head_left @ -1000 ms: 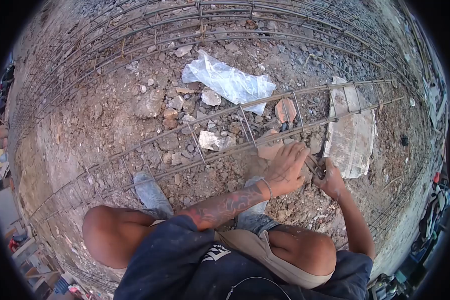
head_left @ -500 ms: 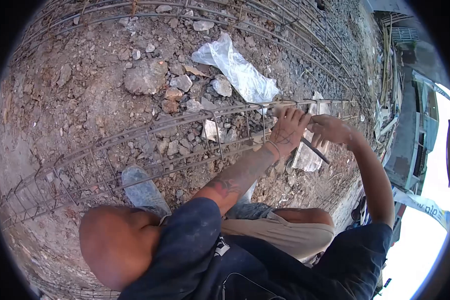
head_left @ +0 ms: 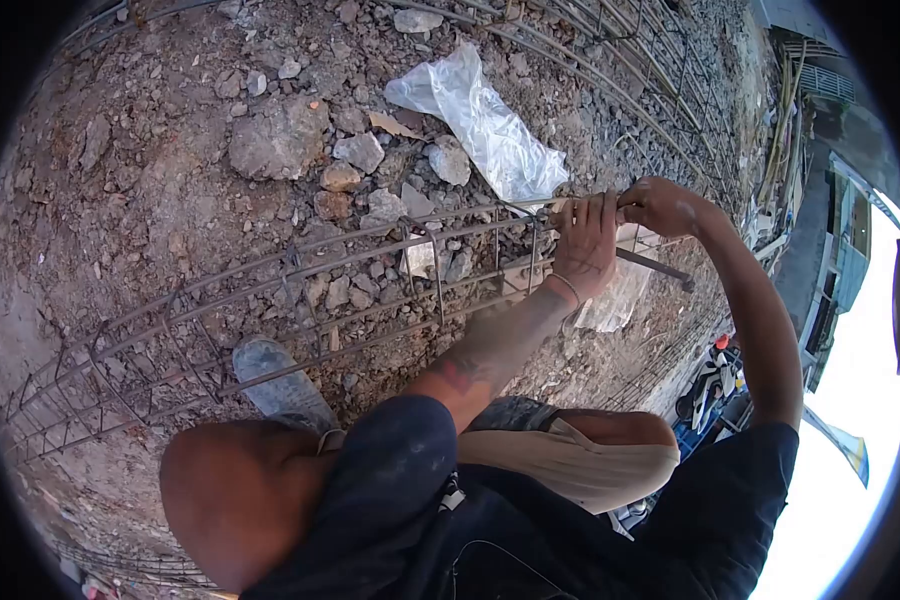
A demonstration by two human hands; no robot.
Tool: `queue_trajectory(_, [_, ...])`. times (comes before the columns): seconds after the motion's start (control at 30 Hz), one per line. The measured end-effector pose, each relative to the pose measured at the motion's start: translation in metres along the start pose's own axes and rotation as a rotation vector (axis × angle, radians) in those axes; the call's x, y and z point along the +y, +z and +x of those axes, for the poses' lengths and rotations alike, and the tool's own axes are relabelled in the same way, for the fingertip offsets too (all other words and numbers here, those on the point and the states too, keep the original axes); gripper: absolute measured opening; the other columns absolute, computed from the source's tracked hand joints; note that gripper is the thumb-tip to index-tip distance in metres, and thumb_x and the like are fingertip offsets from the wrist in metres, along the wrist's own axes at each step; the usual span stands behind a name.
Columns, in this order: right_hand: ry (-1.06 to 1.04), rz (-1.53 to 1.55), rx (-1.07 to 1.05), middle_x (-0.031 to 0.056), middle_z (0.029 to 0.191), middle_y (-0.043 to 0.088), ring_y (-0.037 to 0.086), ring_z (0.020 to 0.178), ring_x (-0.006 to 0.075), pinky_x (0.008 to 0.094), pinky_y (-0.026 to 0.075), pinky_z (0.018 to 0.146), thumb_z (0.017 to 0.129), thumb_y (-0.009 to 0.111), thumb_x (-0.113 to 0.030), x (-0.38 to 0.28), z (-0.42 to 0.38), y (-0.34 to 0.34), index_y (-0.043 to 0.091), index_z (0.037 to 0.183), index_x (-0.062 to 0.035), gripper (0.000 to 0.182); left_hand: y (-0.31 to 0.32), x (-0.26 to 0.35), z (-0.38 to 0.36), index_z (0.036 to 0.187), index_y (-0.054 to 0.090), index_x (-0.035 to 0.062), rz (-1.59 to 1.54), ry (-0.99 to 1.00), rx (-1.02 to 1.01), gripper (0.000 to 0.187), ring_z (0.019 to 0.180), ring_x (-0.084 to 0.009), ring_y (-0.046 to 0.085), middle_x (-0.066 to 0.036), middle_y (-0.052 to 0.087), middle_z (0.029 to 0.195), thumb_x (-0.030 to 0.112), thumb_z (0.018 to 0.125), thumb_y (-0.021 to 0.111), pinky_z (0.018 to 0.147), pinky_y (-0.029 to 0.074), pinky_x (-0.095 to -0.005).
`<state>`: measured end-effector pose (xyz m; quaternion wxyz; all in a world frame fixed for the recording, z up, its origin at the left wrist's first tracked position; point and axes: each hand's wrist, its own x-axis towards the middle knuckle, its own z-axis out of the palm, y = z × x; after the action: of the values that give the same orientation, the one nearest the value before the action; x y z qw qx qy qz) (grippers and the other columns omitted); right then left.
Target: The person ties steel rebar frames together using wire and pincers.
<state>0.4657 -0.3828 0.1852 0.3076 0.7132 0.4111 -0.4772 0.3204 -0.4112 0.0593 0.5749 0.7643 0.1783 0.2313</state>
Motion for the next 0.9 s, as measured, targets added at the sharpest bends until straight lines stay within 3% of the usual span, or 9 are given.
queue_trajectory(0.1, [-0.048, 0.035, -0.122, 0.0179, 0.087, 0.065, 0.061, 0.085, 0.0333, 0.0405, 0.047, 0.078, 0.091, 0.053, -0.021, 0.007, 0.014, -0.011, 0.068, 0.096, -0.0026, 0.025, -0.007, 0.001, 0.007, 0.127, 0.037, -0.0065, 0.012, -0.031, 0.026, 0.057, 0.108, -0.0320, 0.044, -0.020, 0.047, 0.112, 0.009, 0.075, 0.055, 0.099, 0.029, -0.0479])
queue_trajectory(0.17, [-0.055, 0.073, -0.146, 0.0171, 0.085, 0.065, 0.062, 0.082, 0.0332, 0.0420, 0.047, 0.076, 0.089, 0.056, -0.025, 0.004, 0.020, -0.020, 0.068, 0.093, -0.0027, 0.026, -0.012, -0.010, 0.018, 0.118, 0.042, -0.0044, -0.041, -0.023, -0.063, 0.062, 0.101, -0.0333, 0.048, -0.020, 0.050, 0.106, 0.012, 0.064, 0.066, 0.089, 0.037, -0.0437])
queue_trajectory(0.23, [0.040, -0.205, -0.092, 0.0177, 0.084, 0.065, 0.062, 0.079, 0.0341, 0.0429, 0.049, 0.076, 0.082, 0.062, -0.032, -0.025, 0.015, -0.040, 0.069, 0.094, -0.0038, 0.031, -0.008, -0.022, 0.026, 0.110, 0.044, -0.0019, -0.068, -0.016, -0.030, 0.052, 0.093, -0.0324, 0.053, -0.018, 0.053, 0.099, 0.014, 0.066, 0.067, 0.081, 0.041, -0.0423])
queue_trajectory(0.3, [0.201, -0.369, -0.118, 0.0153, 0.097, 0.065, 0.061, 0.093, 0.0309, 0.0407, 0.047, 0.085, 0.075, 0.068, -0.037, -0.056, -0.006, -0.040, 0.065, 0.104, -0.0046, 0.044, -0.005, -0.029, 0.034, 0.101, 0.047, 0.0005, -0.101, -0.005, -0.008, 0.043, 0.085, -0.0315, 0.057, -0.017, 0.056, 0.091, 0.015, 0.067, 0.068, 0.072, 0.045, -0.0409])
queue_trajectory(0.37, [-0.106, -0.919, 0.497, 0.0114, 0.108, 0.061, 0.056, 0.108, 0.0245, 0.0370, 0.042, 0.098, 0.079, 0.064, -0.038, -0.042, -0.024, -0.013, 0.058, 0.116, -0.0045, 0.051, -0.003, -0.027, 0.040, 0.092, 0.047, 0.0027, -0.073, -0.110, 0.105, 0.035, 0.069, -0.0304, 0.059, -0.014, 0.057, 0.079, 0.017, 0.071, 0.071, 0.058, 0.047, -0.0401])
queue_trajectory(0.43, [-0.004, -0.872, 0.465, 0.0094, 0.108, 0.059, 0.052, 0.112, 0.0221, 0.0360, 0.039, 0.098, 0.082, 0.060, -0.035, -0.027, -0.020, 0.008, 0.056, 0.114, -0.0053, 0.044, 0.000, -0.027, 0.040, 0.087, 0.047, 0.0036, -0.104, -0.050, 0.140, 0.029, 0.064, -0.0314, 0.060, -0.014, 0.056, 0.073, 0.017, 0.074, 0.069, 0.054, 0.046, -0.0412])
queue_trajectory(0.53, [0.035, -0.793, 0.506, 0.0089, 0.099, 0.060, 0.056, 0.097, 0.0215, 0.0336, 0.043, 0.088, 0.088, 0.053, -0.030, -0.006, -0.002, 0.013, 0.059, 0.098, -0.0053, 0.028, 0.008, -0.029, 0.046, 0.081, 0.052, 0.0052, -0.108, -0.108, 0.086, 0.022, 0.063, -0.0320, 0.060, -0.014, 0.058, 0.071, 0.022, 0.078, 0.067, 0.054, 0.047, -0.0414])
queue_trajectory(0.7, [0.029, -0.829, 0.337, 0.0098, 0.087, 0.064, 0.060, 0.090, 0.0214, 0.0334, 0.045, 0.084, 0.090, 0.051, -0.034, -0.004, 0.022, -0.011, 0.061, 0.091, -0.0036, 0.032, 0.007, -0.035, 0.054, 0.081, 0.056, 0.0044, -0.091, -0.250, 0.050, 0.021, 0.064, -0.0335, 0.063, -0.016, 0.063, 0.072, 0.021, 0.075, 0.067, 0.056, 0.048, -0.0428])
queue_trajectory(0.9, [0.314, -0.501, 0.191, 0.0117, 0.076, 0.066, 0.066, 0.071, 0.0257, 0.0376, 0.051, 0.064, 0.086, 0.056, -0.035, -0.009, -0.009, 0.015, 0.064, 0.086, -0.0056, 0.031, 0.005, -0.030, 0.047, 0.077, 0.061, 0.0035, -0.110, -0.086, -0.211, 0.015, 0.069, -0.0331, 0.065, -0.017, 0.064, 0.072, 0.017, 0.070, 0.065, 0.063, 0.051, -0.0412])
